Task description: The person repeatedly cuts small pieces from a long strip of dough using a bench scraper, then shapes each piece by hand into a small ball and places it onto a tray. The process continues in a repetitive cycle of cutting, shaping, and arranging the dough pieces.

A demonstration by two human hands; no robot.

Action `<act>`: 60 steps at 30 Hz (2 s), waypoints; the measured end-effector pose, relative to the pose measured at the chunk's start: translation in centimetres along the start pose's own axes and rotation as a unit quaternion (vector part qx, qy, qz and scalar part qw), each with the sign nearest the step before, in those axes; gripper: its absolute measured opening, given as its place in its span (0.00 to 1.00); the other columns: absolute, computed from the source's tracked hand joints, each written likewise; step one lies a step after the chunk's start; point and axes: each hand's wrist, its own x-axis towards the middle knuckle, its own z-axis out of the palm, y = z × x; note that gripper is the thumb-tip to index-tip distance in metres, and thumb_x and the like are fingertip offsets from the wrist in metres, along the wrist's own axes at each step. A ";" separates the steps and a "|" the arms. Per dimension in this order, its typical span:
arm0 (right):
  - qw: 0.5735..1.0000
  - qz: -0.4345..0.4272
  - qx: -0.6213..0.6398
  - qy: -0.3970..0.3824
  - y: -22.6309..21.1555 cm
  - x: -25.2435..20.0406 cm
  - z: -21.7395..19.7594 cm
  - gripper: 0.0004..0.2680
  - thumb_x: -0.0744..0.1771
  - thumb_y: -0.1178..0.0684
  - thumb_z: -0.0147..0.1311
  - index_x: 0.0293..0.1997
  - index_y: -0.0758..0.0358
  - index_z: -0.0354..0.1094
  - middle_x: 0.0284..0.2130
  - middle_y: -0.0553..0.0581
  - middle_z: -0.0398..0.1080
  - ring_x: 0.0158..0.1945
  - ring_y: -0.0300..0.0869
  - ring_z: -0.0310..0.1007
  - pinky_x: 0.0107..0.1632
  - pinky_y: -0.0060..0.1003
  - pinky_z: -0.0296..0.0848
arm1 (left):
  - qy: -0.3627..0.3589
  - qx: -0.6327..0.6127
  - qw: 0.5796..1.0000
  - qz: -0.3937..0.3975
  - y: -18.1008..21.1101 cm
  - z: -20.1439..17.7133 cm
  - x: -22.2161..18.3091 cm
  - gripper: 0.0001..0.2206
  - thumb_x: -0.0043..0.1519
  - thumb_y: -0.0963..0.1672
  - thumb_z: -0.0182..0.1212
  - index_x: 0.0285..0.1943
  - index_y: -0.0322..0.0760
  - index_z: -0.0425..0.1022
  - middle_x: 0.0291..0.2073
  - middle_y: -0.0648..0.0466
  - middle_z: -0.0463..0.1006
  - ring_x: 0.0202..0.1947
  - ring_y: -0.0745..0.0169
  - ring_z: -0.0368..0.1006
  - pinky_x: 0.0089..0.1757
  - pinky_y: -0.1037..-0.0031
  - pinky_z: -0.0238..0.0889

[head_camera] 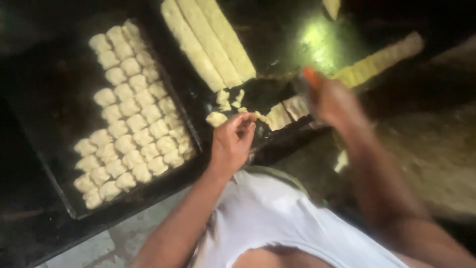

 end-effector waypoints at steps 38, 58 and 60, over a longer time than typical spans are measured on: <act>0.908 -0.250 -0.191 0.275 32.3 25.7 -13.9 0.13 0.74 0.47 0.52 0.62 0.64 0.68 0.42 0.68 0.75 0.44 0.60 0.76 0.47 0.53 0.76 | -0.151 0.260 0.952 -0.050 0.3 7.2 8.6 0.19 0.58 0.40 0.66 0.60 0.35 0.76 0.44 0.42 0.84 0.43 0.48 0.82 0.45 0.64 0.74; 0.878 -0.371 0.239 0.189 17.6 19.2 -12.8 0.07 0.73 0.54 0.53 0.50 0.70 0.65 0.33 0.49 0.64 0.34 0.34 0.61 0.39 0.33 0.62 | -0.211 0.317 0.925 -0.006 0.6 8.4 7.5 0.22 0.56 0.36 0.58 0.61 0.36 0.75 0.56 0.40 0.78 0.56 0.40 0.73 0.55 0.57 0.66; 0.873 -0.387 0.255 0.155 12.7 16.0 -12.0 0.06 0.72 0.55 0.53 0.50 0.68 0.67 0.34 0.47 0.65 0.35 0.32 0.62 0.40 0.32 0.64 | -0.235 0.338 0.909 -0.059 2.3 8.7 8.1 0.20 0.57 0.36 0.57 0.60 0.38 0.75 0.53 0.42 0.80 0.54 0.41 0.75 0.54 0.57 0.68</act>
